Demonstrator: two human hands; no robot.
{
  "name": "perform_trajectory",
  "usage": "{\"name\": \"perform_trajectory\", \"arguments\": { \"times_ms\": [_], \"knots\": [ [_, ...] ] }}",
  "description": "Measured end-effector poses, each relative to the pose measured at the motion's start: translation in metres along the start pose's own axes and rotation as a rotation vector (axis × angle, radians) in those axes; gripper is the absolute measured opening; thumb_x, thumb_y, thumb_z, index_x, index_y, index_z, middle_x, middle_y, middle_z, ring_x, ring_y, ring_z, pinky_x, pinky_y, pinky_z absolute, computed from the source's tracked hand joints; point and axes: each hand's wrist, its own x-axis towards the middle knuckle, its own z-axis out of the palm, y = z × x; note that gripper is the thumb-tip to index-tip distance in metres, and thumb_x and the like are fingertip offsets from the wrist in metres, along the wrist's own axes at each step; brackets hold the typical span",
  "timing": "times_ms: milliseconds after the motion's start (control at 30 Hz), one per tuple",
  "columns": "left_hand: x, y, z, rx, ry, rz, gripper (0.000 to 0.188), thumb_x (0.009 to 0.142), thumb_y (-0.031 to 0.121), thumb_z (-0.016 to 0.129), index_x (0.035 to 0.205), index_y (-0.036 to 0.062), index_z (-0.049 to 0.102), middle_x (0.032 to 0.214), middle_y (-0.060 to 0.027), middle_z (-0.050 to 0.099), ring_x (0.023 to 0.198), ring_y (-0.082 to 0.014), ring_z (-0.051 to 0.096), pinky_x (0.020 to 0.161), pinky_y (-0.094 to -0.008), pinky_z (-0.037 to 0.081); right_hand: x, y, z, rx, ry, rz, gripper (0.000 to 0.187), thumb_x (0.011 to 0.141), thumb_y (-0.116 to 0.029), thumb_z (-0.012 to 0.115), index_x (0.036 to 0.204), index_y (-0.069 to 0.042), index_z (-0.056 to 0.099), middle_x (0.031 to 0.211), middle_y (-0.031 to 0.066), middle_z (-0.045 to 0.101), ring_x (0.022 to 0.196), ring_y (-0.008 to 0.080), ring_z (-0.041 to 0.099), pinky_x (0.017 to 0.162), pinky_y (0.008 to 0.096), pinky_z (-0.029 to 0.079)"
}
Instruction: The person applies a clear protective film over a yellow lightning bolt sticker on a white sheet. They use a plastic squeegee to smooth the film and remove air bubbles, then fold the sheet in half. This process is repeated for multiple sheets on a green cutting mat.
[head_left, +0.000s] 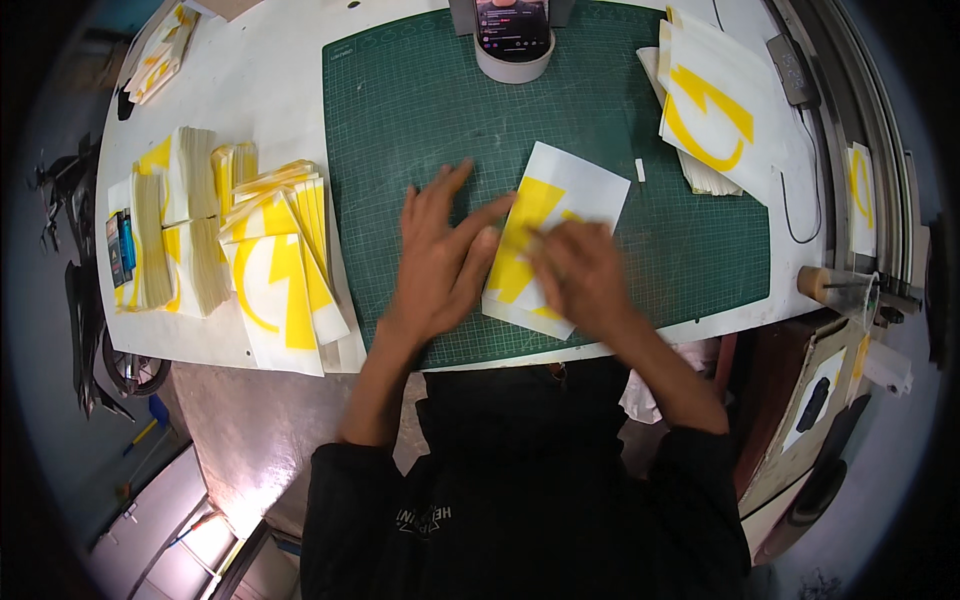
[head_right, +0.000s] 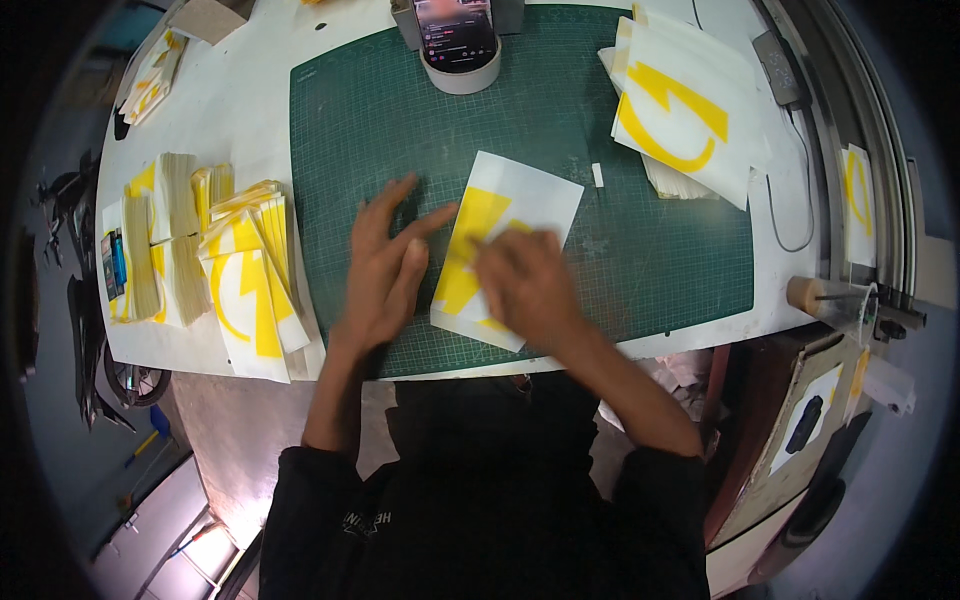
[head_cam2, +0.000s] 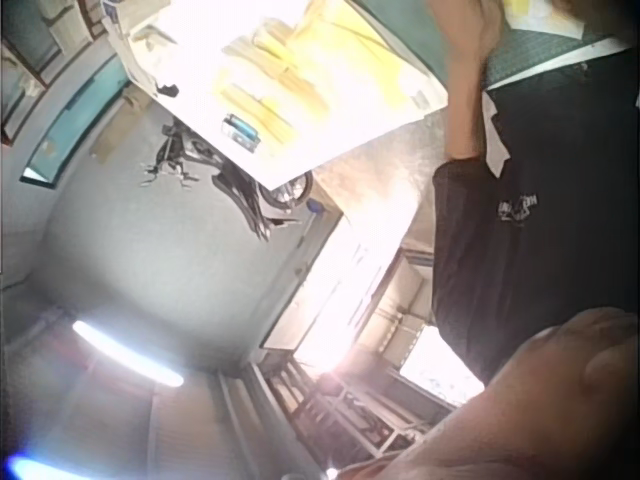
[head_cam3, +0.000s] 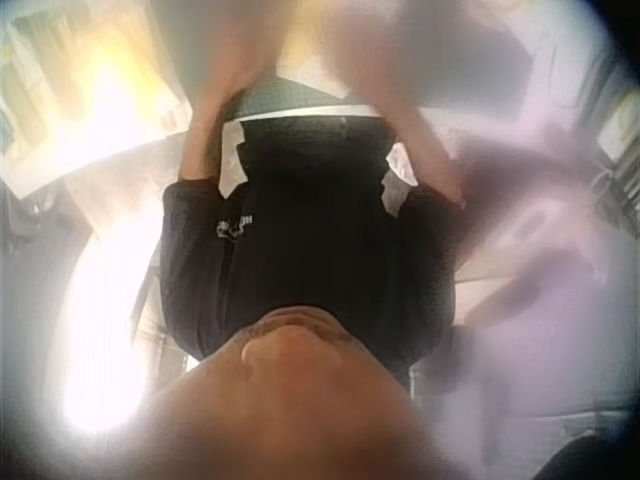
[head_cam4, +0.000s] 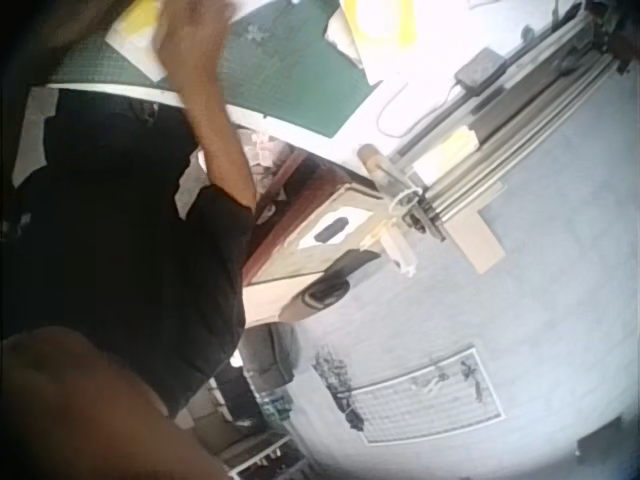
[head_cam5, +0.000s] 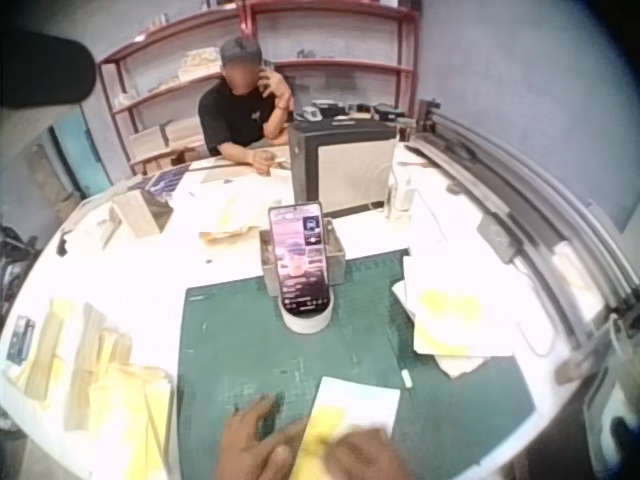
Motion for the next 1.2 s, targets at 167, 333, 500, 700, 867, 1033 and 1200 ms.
{"name": "perform_trajectory", "arguments": {
  "times_ms": [167,333,500,700,867,1033,1200],
  "knots": [
    [0.011,-0.010,0.007,0.188,-0.130,0.076,0.041,0.107,0.042,0.059,0.142,0.0250,0.071,0.169,-0.0228,0.036,0.159,-0.0470,0.026,0.128,-0.0669,0.010,-0.025,-0.027,-0.033,0.058,0.030,0.101,0.037,0.083,-0.007,0.082,0.119,-0.006,0.075,0.097,0.0067,0.066,0.090,0.0239,0.064,0.085,0.0413,0.043],
    [0.005,-0.015,0.011,0.201,-0.075,0.098,0.058,0.093,0.047,0.077,0.147,0.0287,0.067,0.173,-0.0231,0.027,0.161,-0.0477,0.019,0.126,-0.0706,0.007,-0.030,0.004,-0.062,0.043,0.081,0.289,0.034,0.084,-0.009,0.084,0.117,-0.008,0.077,0.097,0.0063,0.069,0.088,0.0224,0.064,0.087,0.0403,0.043],
    [0.002,-0.015,-0.007,0.279,-0.222,0.111,0.086,0.075,0.058,0.088,0.152,0.0300,0.062,0.176,-0.0219,0.020,0.163,-0.0481,0.012,0.127,-0.0710,0.005,-0.024,-0.001,-0.051,0.102,-0.005,0.184,0.036,0.082,-0.008,0.085,0.117,-0.007,0.076,0.094,0.0057,0.067,0.087,0.0225,0.064,0.088,0.0403,0.043],
    [0.002,-0.013,-0.017,0.274,-0.318,0.108,0.107,0.065,0.063,0.091,0.159,0.0323,0.052,0.178,-0.0194,0.016,0.164,-0.0466,0.006,0.127,-0.0719,0.003,-0.019,0.004,-0.040,0.082,0.022,0.203,0.036,0.084,-0.008,0.084,0.118,-0.005,0.076,0.093,0.0064,0.065,0.089,0.0227,0.063,0.088,0.0407,0.041],
    [-0.002,-0.006,-0.018,0.293,-0.415,0.142,0.109,0.070,0.055,0.091,0.164,0.0271,0.044,0.178,-0.0149,0.018,0.165,-0.0422,0.009,0.127,-0.0716,0.002,-0.023,0.009,-0.037,0.030,-0.016,0.211,0.037,0.085,-0.011,0.085,0.120,-0.005,0.075,0.097,0.0068,0.065,0.093,0.0230,0.063,0.088,0.0410,0.039],
    [-0.005,-0.016,-0.018,0.235,-0.454,0.181,0.112,0.072,0.050,0.091,0.167,0.0247,0.037,0.178,-0.0111,0.022,0.165,-0.0363,0.012,0.128,-0.0707,0.002,-0.025,0.013,-0.036,0.031,-0.027,0.201,0.038,0.086,-0.012,0.084,0.122,-0.006,0.075,0.097,0.0064,0.065,0.093,0.0229,0.063,0.090,0.0415,0.039],
    [-0.005,-0.017,-0.021,0.238,-0.468,0.193,0.119,0.068,0.051,0.093,0.168,0.0264,0.035,0.178,-0.0109,0.022,0.165,-0.0351,0.013,0.130,-0.0684,0.002,-0.023,0.012,-0.039,0.036,-0.038,0.224,0.037,0.086,-0.011,0.084,0.122,-0.006,0.075,0.097,0.0057,0.066,0.094,0.0216,0.063,0.090,0.0418,0.038]
  ]
}}
